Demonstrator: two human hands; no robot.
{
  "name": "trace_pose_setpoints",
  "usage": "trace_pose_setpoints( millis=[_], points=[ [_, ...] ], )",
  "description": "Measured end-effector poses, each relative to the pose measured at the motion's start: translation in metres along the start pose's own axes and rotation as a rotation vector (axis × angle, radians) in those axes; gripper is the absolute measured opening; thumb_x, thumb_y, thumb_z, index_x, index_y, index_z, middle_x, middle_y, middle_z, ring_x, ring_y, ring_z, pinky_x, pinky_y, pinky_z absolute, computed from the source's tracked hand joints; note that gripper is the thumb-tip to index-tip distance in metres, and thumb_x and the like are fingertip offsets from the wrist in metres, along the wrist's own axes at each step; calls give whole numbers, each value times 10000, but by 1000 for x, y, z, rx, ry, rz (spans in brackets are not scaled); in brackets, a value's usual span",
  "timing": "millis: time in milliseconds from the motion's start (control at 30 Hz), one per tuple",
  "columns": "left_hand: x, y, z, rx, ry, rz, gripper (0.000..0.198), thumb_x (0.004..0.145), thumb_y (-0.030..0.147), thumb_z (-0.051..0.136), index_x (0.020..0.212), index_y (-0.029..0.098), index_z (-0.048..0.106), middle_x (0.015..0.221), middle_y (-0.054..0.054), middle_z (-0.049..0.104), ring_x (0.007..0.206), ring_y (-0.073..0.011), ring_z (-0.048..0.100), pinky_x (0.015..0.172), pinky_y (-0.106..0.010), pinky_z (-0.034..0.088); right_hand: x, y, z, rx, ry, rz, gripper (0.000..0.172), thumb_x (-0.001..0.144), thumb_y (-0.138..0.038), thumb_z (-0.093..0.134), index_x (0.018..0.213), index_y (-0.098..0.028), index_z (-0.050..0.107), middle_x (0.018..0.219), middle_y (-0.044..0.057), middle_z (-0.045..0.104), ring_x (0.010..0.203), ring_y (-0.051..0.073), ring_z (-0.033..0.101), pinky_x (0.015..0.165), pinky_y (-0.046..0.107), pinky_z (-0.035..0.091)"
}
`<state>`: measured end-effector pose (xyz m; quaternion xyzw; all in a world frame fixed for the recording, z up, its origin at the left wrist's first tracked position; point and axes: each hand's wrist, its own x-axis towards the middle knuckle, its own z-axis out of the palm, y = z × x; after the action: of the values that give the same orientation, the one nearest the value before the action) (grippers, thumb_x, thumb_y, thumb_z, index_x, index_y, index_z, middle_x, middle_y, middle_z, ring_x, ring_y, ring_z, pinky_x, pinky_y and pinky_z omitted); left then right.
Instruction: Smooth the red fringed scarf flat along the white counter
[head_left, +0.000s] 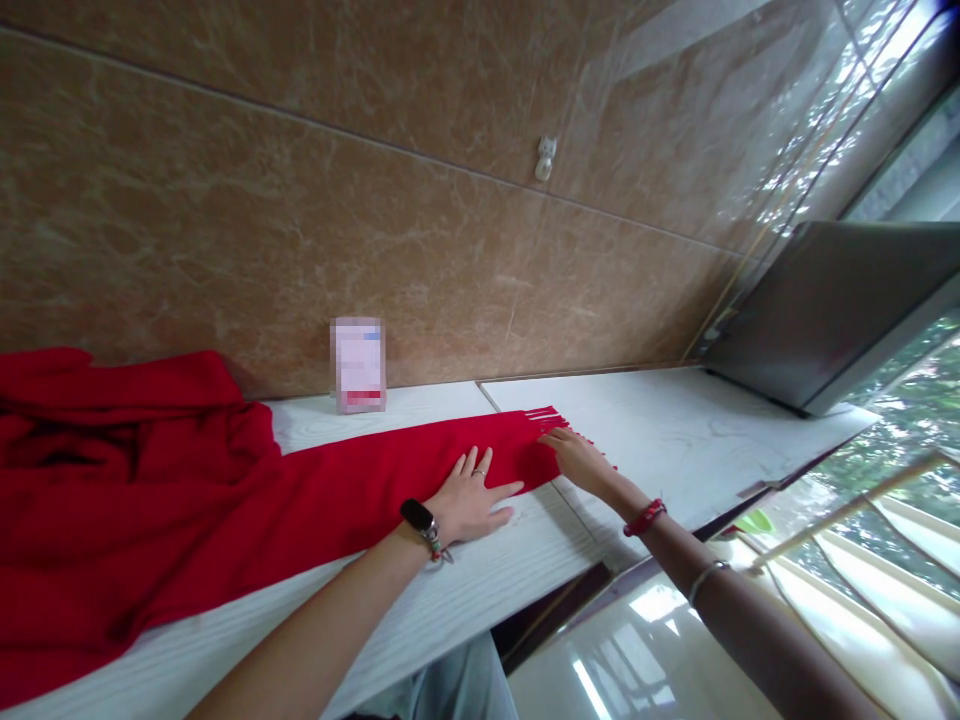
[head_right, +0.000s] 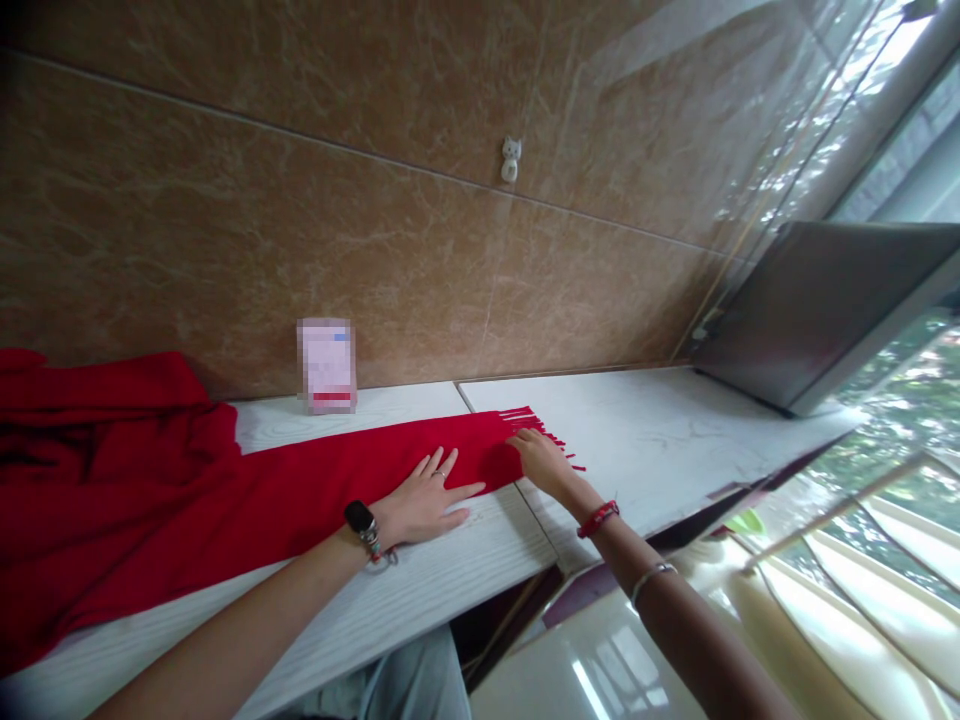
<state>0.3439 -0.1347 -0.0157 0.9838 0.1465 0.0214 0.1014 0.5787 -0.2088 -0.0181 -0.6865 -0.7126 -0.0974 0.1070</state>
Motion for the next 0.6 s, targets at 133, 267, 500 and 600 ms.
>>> trace_pose_setpoints(
  millis=[133,267,500,600],
  points=[
    [1,0,1,4,2,-4,459,865,528,341,1305,398,338,1471,-66,86,1309,-367,100,1001,-536,148,10,-25,1,132,-15,-190,458,706,27,357,1041,-166,603,1024,85,609,986,166,532,865,327,438],
    [0,1,-1,-1,-18,-10,459,863,525,346,1306,408,329,1470,-69,91,1306,-374,104,999,-537,150,18,-19,12,11,-87,-154,481,709,19,373,1115,-157,564,1091,100,586,1031,178,517,874,316,432],
    [-3,2,-4,0,-11,-12,455,867,502,359,1308,393,335,1466,-77,114,1308,-363,116,996,-534,163,15,11,5,-110,-9,102,447,724,4,377,1134,-78,536,1057,159,594,977,220,543,820,342,455],
    [-2,2,-2,3,9,-3,455,860,520,360,1299,400,348,1466,-71,121,1309,-361,115,998,-535,159,21,-14,1,36,38,-48,436,719,20,368,1083,-116,567,1066,117,593,1001,194,522,865,328,431]
  ],
)
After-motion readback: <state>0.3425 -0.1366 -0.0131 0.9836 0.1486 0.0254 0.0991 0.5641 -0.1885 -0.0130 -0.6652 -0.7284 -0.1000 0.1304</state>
